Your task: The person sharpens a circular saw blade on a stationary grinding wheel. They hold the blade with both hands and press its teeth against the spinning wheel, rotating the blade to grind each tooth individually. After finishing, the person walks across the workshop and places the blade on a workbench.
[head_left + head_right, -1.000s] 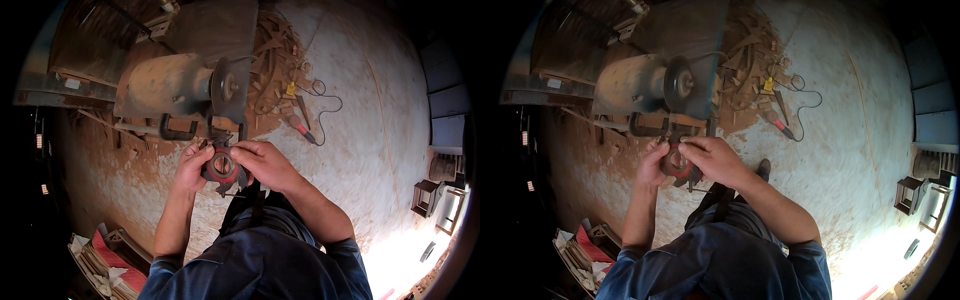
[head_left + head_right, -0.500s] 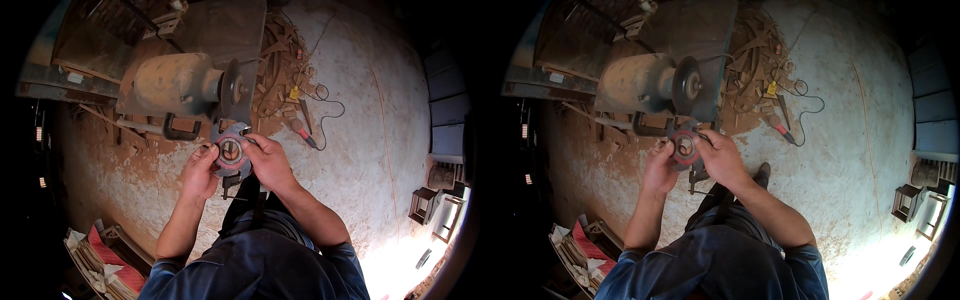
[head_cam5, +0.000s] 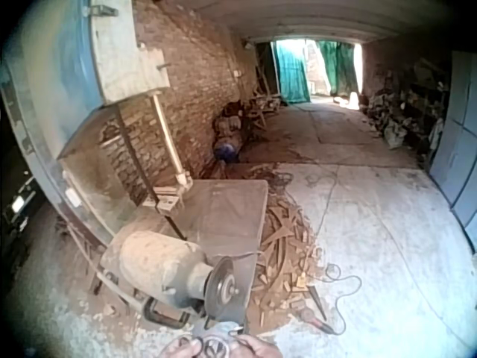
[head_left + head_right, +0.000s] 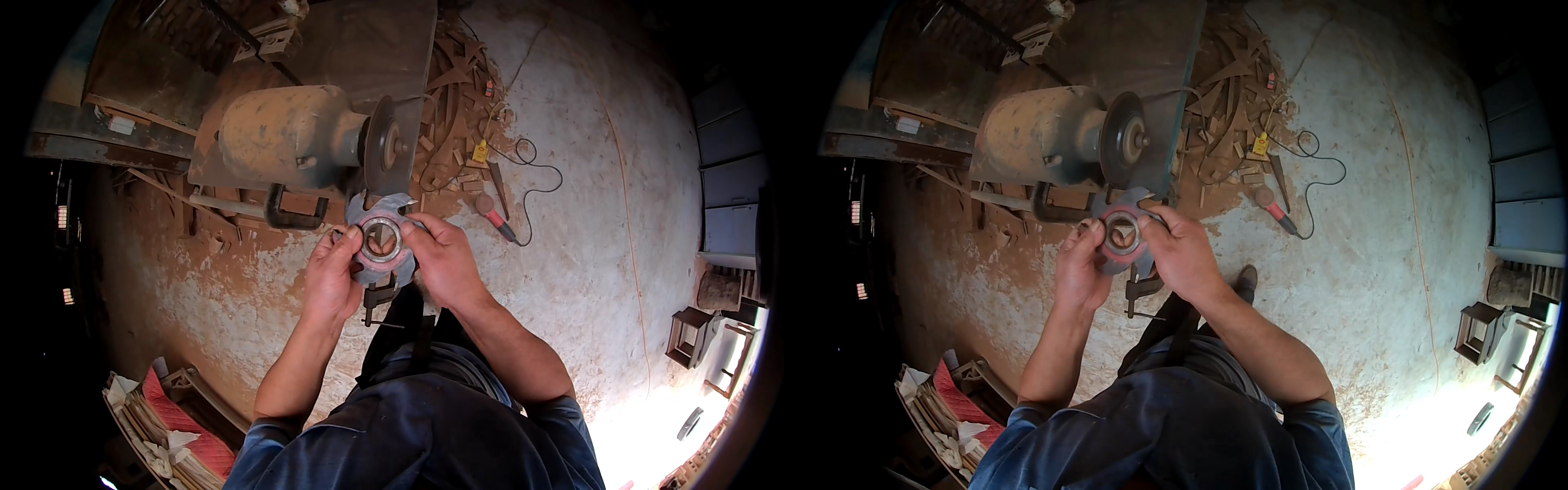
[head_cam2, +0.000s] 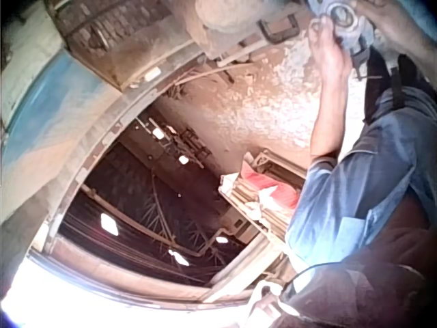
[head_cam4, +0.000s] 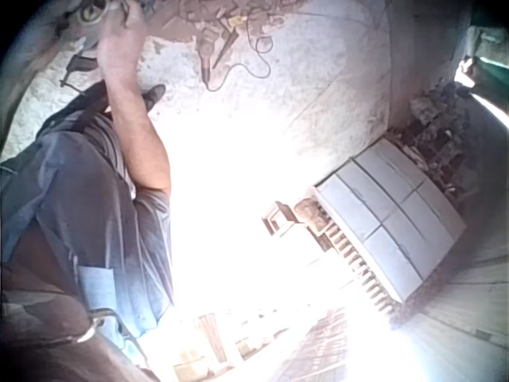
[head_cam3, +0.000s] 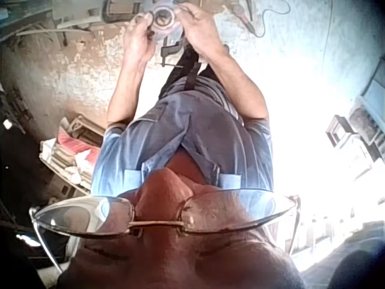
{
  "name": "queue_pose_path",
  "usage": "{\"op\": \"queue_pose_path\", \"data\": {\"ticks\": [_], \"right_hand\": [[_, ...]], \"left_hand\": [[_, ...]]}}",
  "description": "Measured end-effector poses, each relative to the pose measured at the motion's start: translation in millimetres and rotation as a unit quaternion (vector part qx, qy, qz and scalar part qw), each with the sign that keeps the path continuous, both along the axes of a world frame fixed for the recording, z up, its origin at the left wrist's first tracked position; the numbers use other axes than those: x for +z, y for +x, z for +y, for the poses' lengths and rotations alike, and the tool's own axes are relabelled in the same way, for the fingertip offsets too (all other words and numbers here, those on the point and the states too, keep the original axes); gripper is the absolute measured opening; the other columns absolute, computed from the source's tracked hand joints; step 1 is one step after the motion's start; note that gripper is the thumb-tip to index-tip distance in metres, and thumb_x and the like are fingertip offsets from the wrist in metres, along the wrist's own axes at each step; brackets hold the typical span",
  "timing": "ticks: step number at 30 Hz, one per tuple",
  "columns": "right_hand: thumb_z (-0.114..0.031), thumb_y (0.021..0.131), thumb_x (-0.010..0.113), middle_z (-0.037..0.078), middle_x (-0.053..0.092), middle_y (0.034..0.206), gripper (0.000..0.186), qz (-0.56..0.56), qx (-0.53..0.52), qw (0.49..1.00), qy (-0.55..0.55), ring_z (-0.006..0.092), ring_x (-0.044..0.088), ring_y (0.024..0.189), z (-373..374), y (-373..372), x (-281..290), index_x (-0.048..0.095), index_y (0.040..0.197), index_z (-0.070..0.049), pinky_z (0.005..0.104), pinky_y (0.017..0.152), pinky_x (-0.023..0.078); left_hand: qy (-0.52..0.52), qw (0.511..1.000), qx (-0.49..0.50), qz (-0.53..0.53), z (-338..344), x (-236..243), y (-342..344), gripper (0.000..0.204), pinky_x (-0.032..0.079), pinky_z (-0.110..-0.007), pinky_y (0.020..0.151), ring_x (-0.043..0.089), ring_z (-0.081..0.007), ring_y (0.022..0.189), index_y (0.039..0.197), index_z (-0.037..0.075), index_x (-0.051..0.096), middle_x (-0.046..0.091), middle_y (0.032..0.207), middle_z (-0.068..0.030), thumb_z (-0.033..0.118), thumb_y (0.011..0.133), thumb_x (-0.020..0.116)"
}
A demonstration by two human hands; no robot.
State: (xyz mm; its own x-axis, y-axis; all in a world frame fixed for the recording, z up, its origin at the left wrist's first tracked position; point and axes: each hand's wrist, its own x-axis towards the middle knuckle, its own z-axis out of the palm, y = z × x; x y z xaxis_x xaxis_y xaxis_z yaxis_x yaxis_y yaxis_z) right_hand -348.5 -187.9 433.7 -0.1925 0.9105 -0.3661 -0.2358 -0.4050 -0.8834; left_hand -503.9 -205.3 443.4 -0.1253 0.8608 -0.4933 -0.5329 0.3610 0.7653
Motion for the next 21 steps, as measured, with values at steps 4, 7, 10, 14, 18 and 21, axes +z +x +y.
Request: {"op": "queue_pose_path", "data": {"ticks": [4,7,10,14,18,21], "right_hand": [[-0.022,0.093,0.054,0.005,0.063,0.079,0.030,-0.001,-0.018,0.999,0.042,0.0102,0.056,0.071,1,0,-14,0.061,0.109,0.003,0.0266,0.064,0.046],[-0.022,0.093,0.055,0.007,0.064,0.080,0.030,-0.013,-0.010,0.999,0.032,0.0110,0.056,0.074,4,3,-11,0.061,0.108,0.003,0.0266,0.068,0.046],[-0.023,0.092,0.055,0.009,0.064,0.079,0.030,-0.041,-0.003,0.999,0.035,0.0119,0.056,0.074,6,5,-9,0.062,0.106,0.003,0.0270,0.068,0.046],[-0.023,0.092,0.055,0.011,0.063,0.077,0.029,-0.048,-0.012,0.997,0.054,0.0136,0.057,0.071,10,5,-10,0.062,0.102,0.003,0.0285,0.066,0.046],[-0.023,0.092,0.055,0.012,0.063,0.078,0.028,-0.048,0.001,0.998,0.037,0.0139,0.057,0.073,13,8,-6,0.062,0.100,0.003,0.0289,0.067,0.046],[-0.022,0.092,0.055,0.013,0.064,0.080,0.028,-0.044,0.004,0.999,0.023,0.0143,0.058,0.075,13,9,-5,0.062,0.100,0.003,0.0290,0.069,0.046]], "left_hand": [[0.003,1.000,-0.001,-0.003,1,7,7,0.007,0.051,-0.026,0.065,0.062,-0.0106,0.071,0.092,0.009,0.054,0.062,0.083,-0.0007,0.015,0.093,0.057],[0.014,1.000,0.003,-0.003,-1,-4,2,0.007,0.051,-0.026,0.065,0.062,-0.0110,0.072,0.093,0.009,0.054,0.062,0.083,-0.0011,0.016,0.093,0.056],[0.009,1.000,0.009,0.000,2,-1,6,0.008,0.051,-0.026,0.065,0.062,-0.0110,0.073,0.093,0.008,0.054,0.062,0.082,-0.0009,0.016,0.093,0.057],[0.007,1.000,0.019,-0.002,5,0,10,0.008,0.050,-0.026,0.064,0.061,-0.0106,0.072,0.092,0.009,0.054,0.062,0.081,-0.0006,0.016,0.092,0.058],[0.015,1.000,0.017,-0.002,7,-4,10,0.009,0.050,-0.025,0.064,0.061,-0.0105,0.071,0.091,0.008,0.054,0.062,0.081,-0.0008,0.016,0.092,0.059],[0.018,1.000,0.016,0.001,6,-5,10,0.009,0.050,-0.025,0.064,0.061,-0.0105,0.071,0.091,0.008,0.054,0.062,0.081,-0.0013,0.017,0.092,0.058]]}}
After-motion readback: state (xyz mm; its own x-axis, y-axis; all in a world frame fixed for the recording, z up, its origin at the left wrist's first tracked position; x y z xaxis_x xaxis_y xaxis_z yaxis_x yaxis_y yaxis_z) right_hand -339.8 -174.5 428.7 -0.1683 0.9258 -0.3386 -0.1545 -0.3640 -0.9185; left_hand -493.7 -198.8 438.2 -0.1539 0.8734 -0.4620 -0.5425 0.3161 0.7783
